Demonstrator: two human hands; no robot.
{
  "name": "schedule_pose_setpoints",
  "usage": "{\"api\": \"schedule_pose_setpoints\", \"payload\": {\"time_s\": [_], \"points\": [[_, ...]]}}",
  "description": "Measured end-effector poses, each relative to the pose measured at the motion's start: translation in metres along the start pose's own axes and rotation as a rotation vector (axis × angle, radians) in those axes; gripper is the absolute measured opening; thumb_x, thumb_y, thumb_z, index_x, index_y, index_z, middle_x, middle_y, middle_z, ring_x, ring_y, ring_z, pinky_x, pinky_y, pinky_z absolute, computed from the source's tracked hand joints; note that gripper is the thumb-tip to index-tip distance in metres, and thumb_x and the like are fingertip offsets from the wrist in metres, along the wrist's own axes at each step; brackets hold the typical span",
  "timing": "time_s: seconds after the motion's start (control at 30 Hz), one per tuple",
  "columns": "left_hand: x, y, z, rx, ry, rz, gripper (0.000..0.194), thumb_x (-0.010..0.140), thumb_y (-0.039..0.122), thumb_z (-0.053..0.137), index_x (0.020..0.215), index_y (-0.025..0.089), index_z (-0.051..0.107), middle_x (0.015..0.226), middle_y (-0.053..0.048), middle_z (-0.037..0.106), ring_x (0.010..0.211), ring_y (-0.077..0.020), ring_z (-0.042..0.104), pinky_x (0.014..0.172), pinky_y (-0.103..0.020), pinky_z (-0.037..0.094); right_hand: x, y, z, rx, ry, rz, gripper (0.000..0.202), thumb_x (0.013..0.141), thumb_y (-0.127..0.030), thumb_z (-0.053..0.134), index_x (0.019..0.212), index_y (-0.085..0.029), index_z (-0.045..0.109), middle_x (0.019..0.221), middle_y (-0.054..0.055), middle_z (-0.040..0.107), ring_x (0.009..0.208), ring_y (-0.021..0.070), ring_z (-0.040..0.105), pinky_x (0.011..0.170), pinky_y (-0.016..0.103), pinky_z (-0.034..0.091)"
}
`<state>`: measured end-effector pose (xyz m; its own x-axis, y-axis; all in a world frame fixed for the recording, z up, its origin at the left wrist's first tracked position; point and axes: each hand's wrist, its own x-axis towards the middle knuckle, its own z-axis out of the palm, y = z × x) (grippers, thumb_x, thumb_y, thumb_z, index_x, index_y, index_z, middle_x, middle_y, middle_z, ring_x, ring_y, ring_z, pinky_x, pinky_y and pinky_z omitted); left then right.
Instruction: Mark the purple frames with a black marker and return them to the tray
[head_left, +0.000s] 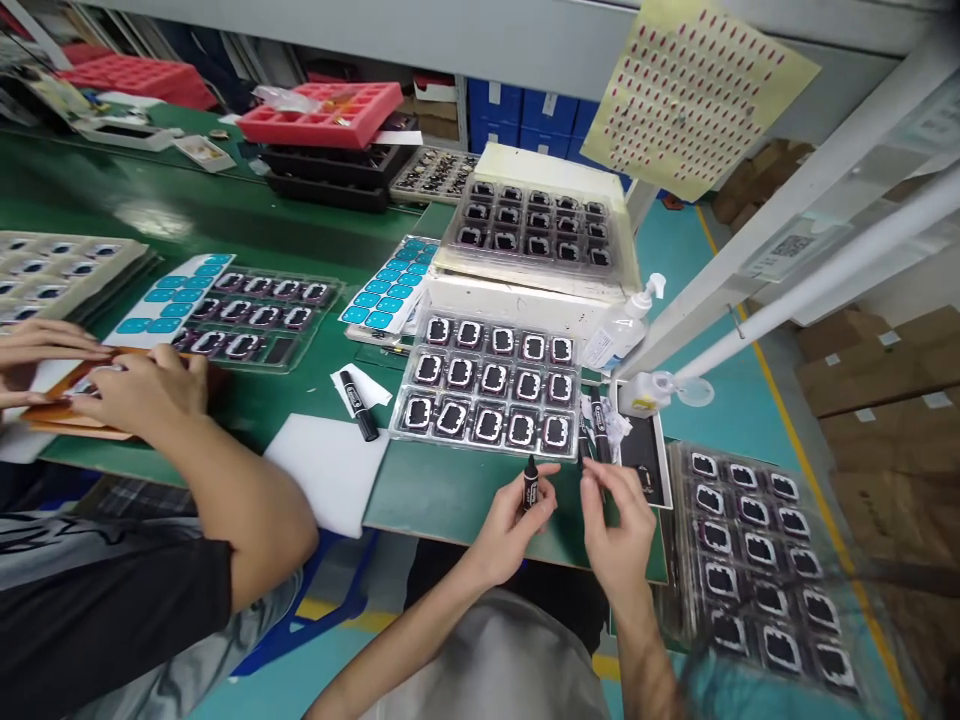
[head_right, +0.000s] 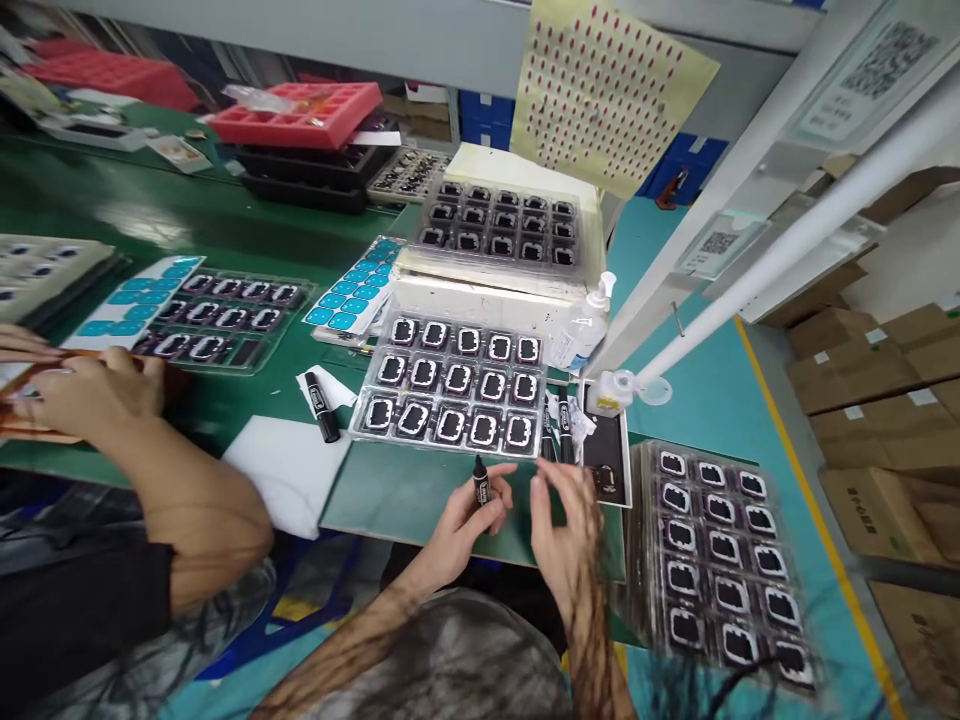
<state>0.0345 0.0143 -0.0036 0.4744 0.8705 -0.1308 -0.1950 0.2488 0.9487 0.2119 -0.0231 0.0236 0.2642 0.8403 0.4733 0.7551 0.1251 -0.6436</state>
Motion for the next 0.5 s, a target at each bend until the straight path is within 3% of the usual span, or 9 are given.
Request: {"api": "schedule_pose_setpoints", "payload": {"time_s": [0.1, 0.2, 0.3, 0.4, 0.5], "points": [[0.001, 0.009, -0.005, 0.000, -0.091, 0.009, 0.057, 0.096, 0.034, 0.071, 0.152, 0.022, 0.076, 0.114, -0.008, 0.067, 0.097, -0.0246, 0.064, 0.095, -0.041, 0.059, -0.024, -0.010, 0.005, -0.013, -0.106, -0.177, 0.054, 0.109, -0.018, 0.059, 0.160, -0.034, 0.063, 0.108, 0.006, 0.082, 0.096, 0.0236, 0.077, 0.085, 0.042, 0.066], [0.003, 0.019, -0.008, 0.121, -0.219, 0.004, 0.068, 0.074, 0.018, 0.069, 0.141, 0.024, 0.081, 0.128, -0.010, 0.066, 0.127, -0.0337, 0.062, 0.120, -0.049, 0.054, -0.031, -0.012, 0.007, -0.209, -0.230, -0.343, 0.065, 0.105, -0.009, 0.056, 0.161, -0.042, 0.064, 0.104, 0.005, 0.081, 0.095, 0.0244, 0.077, 0.080, 0.041, 0.065], [0.003, 0.028, -0.010, 0.211, -0.308, -0.012, 0.087, 0.068, 0.013, 0.068, 0.155, 0.023, 0.073, 0.139, -0.011, 0.063, 0.136, -0.0364, 0.061, 0.126, -0.054, 0.053, -0.029, -0.002, 0.006, -0.256, -0.261, -0.397, 0.070, 0.103, -0.009, 0.056, 0.164, -0.044, 0.062, 0.094, 0.003, 0.079, 0.094, 0.0270, 0.079, 0.078, 0.043, 0.067], [0.000, 0.044, -0.013, 0.284, -0.377, 0.000, 0.098, 0.077, 0.014, 0.074, 0.173, 0.022, 0.058, 0.160, -0.016, 0.060, 0.146, -0.0373, 0.063, 0.128, -0.054, 0.054, -0.028, 0.013, 0.003, -0.182, -0.198, -0.355, 0.068, 0.103, -0.015, 0.059, 0.163, -0.047, 0.060, 0.094, 0.004, 0.082, 0.089, 0.0302, 0.082, 0.077, 0.050, 0.070], [0.005, 0.072, -0.026, 0.394, -0.328, 0.048, 0.072, 0.103, 0.027, 0.074, 0.174, 0.023, 0.059, 0.161, -0.017, 0.070, 0.136, -0.0310, 0.075, 0.116, -0.044, 0.064, -0.031, 0.023, 0.002, -0.118, 0.004, -0.215, 0.056, 0.099, -0.024, 0.074, 0.149, -0.047, 0.066, 0.102, 0.004, 0.086, 0.084, 0.0315, 0.082, 0.079, 0.056, 0.072]]}}
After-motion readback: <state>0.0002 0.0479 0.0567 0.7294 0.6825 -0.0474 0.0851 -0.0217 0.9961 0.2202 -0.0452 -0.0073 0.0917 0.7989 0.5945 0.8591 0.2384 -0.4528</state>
